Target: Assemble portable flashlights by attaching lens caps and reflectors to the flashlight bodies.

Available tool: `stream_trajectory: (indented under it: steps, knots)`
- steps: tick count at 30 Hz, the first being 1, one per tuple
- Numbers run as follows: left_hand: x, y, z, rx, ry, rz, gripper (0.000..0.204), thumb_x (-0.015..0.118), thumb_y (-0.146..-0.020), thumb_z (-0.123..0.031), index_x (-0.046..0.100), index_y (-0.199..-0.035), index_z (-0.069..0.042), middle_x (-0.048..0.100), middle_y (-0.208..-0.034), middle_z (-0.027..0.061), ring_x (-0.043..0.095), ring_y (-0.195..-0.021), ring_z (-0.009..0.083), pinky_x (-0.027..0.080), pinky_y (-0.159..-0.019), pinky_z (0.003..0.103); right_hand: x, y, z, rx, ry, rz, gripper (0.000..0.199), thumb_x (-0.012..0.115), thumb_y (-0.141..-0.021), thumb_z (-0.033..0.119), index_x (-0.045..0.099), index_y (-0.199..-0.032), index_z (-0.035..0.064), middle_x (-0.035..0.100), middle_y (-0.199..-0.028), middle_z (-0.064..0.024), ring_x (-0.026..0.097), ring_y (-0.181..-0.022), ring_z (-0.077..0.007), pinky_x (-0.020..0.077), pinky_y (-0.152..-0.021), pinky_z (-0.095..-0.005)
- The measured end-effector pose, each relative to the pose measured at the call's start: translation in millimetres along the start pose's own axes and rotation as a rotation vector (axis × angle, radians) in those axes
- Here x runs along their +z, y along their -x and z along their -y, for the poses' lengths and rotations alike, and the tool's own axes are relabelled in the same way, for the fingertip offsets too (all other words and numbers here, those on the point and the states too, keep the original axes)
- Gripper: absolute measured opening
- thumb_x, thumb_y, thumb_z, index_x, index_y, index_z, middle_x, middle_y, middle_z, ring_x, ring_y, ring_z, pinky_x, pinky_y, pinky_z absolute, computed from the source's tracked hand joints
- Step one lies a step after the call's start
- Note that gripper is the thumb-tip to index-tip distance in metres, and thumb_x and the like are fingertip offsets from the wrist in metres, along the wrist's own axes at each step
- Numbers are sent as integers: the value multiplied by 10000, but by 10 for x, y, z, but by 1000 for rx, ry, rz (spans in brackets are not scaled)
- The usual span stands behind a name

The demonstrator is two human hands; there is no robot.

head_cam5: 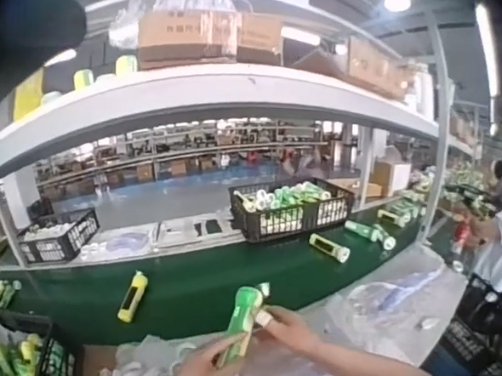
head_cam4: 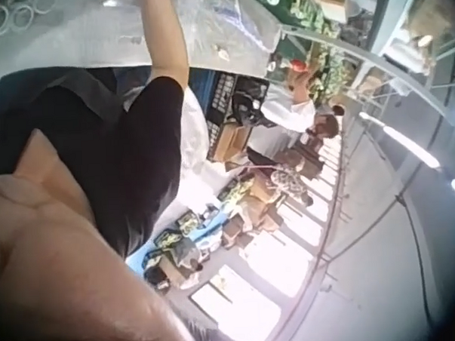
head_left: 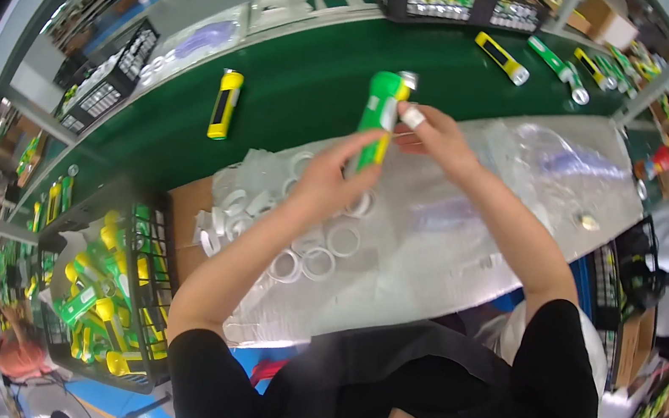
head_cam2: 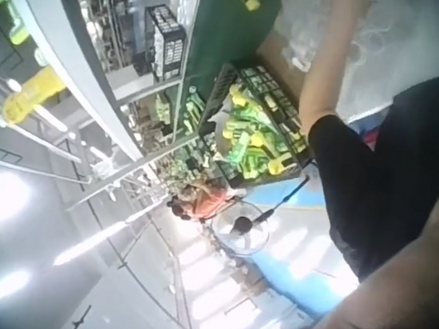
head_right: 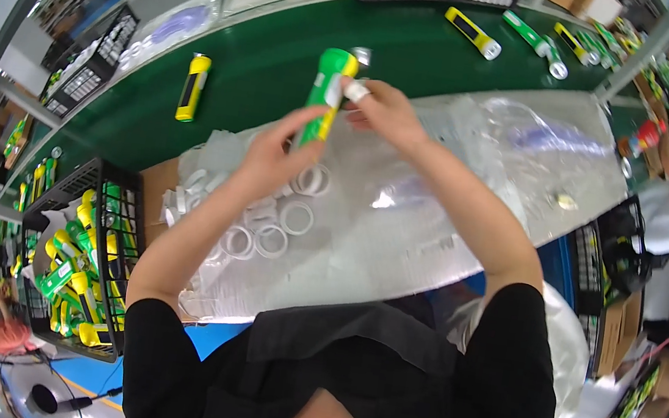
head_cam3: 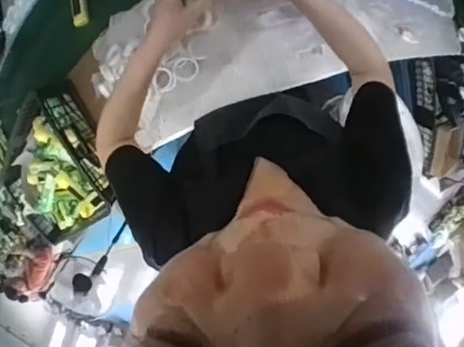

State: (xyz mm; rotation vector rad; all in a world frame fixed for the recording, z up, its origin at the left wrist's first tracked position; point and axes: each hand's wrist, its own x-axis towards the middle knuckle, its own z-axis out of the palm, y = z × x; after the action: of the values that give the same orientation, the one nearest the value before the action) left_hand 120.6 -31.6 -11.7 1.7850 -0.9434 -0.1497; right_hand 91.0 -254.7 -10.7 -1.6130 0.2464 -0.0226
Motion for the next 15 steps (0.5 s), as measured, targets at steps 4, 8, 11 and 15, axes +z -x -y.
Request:
stream_trajectory:
  steps: [4, 8, 11, 15]
  knots:
    - [370, 499, -576, 18, -132, 278, 542, 719, -854, -159, 528, -1362, -157, 665, -1118, 112, 638, -976, 158, 510, -729, 280, 201, 842, 53, -14, -495, -96, 550, 598, -946, 426, 479, -1331, 51, 638, -1024, -121, 651, -903, -216, 541, -803, -360]
    - [401, 596, -477, -117, -91, 117, 550, 673, -911, -175, 445, -1404, -92, 616, -1244, 124, 604, -1144, 184, 519, -783, 310, 178, 1489, -105, -2, -620, 8, 560, 644, -909, 406, 490, -1318, 57, 629, -980, -130, 644, -861, -231, 535, -761, -359]
    - [532, 534, -402, 312, 197, -166, 476, 626, -953, -185, 462, -1379, -49, 670, -1118, 109, 664, -924, 188, 521, -795, 297, 255, 1887, -171, 11, -524, 364, 772, 721, -793, 526, 456, -1347, 59, 596, -892, -111, 611, -737, -204, 480, -648, -310]
    - [718, 809, -685, 40, 527, 143, 356, 411, -1051, -253, 599, -1218, -1, 649, -1087, 107, 589, -916, 162, 472, -814, 273, 330, 2191, -241, -8, -427, 549, 837, 723, -774, 599, 393, -1330, 66, 593, -875, -113, 610, -685, -208, 475, -636, -306]
